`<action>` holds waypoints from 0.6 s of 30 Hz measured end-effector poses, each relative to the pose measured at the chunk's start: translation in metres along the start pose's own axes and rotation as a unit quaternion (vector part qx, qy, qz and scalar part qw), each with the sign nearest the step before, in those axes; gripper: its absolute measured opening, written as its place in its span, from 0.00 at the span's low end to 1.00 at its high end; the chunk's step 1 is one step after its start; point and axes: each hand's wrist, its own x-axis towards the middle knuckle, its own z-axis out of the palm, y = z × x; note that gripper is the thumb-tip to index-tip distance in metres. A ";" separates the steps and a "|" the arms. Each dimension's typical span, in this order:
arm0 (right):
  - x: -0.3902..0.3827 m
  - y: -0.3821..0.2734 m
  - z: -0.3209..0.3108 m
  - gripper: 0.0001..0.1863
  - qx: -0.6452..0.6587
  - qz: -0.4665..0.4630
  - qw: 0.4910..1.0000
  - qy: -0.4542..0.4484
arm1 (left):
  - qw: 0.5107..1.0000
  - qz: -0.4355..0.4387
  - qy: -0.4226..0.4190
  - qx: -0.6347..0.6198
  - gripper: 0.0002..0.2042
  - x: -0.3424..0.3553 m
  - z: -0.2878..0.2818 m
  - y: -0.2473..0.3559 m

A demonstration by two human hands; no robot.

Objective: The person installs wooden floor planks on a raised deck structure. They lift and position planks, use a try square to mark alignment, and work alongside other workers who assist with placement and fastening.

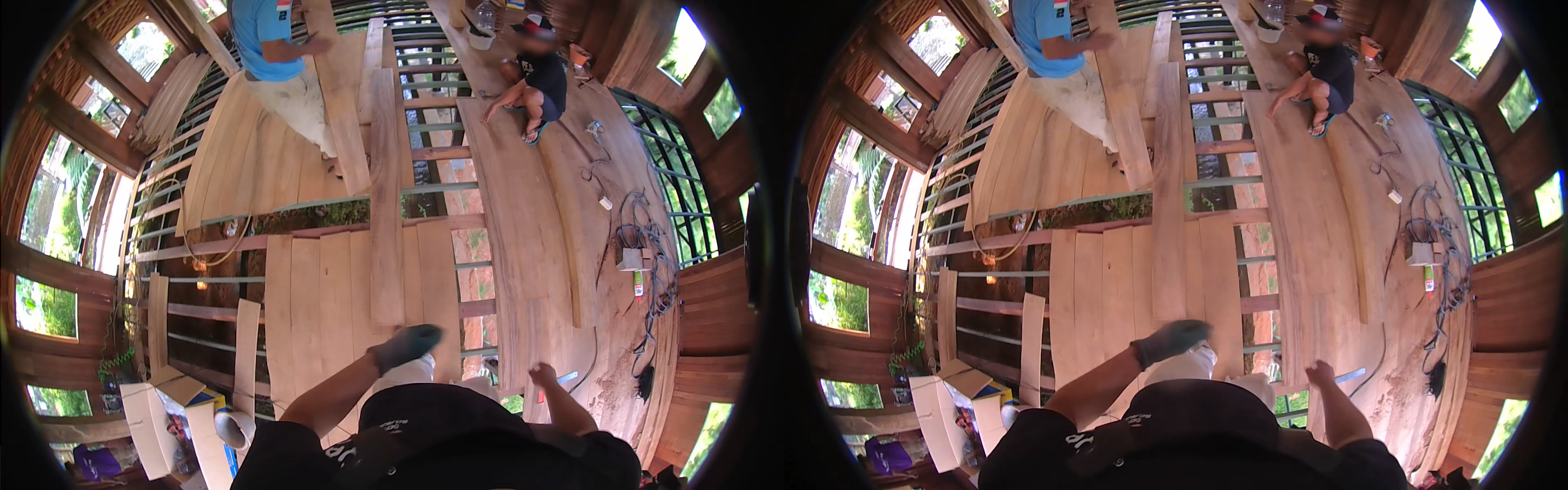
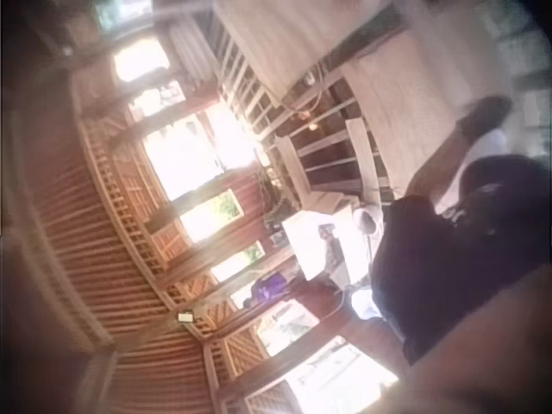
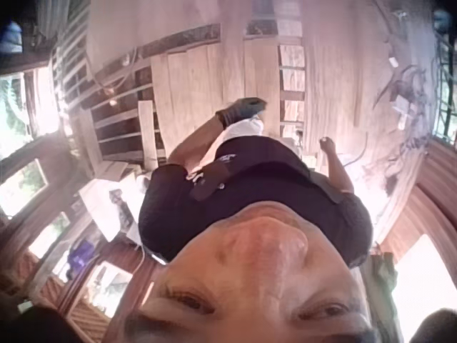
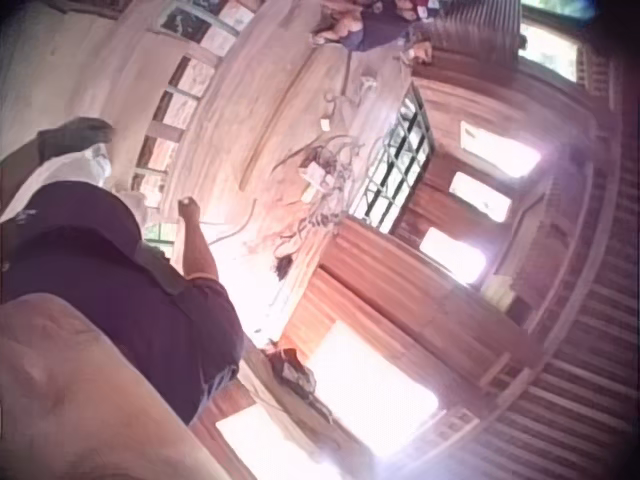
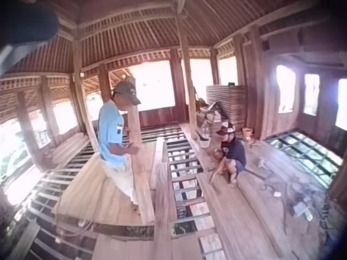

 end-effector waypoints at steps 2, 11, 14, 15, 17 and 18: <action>0.027 -0.050 -0.014 0.23 -0.015 -0.093 0.995 0.017 | 0.937 0.308 -0.165 0.025 0.17 -0.001 0.010 0.128; 0.070 -0.190 -0.055 0.24 -0.001 -0.142 0.984 -0.112 | 0.767 0.430 -0.441 0.181 0.23 -0.052 0.033 0.396; 0.087 -0.180 -0.060 0.25 -0.054 -0.145 0.978 -0.140 | 0.740 0.460 -0.464 0.160 0.22 -0.028 0.032 0.418; 0.091 -0.170 -0.060 0.25 -0.070 -0.141 0.977 -0.146 | 0.731 0.467 -0.477 0.142 0.21 -0.021 0.035 0.426; 0.102 -0.163 -0.057 0.26 -0.106 -0.148 0.969 -0.169 | 0.719 0.477 -0.493 0.111 0.21 -0.003 0.035 0.440; 0.115 -0.178 -0.063 0.26 -0.129 -0.168 0.962 -0.170 | 0.716 0.486 -0.489 0.106 0.20 -0.005 0.027 0.451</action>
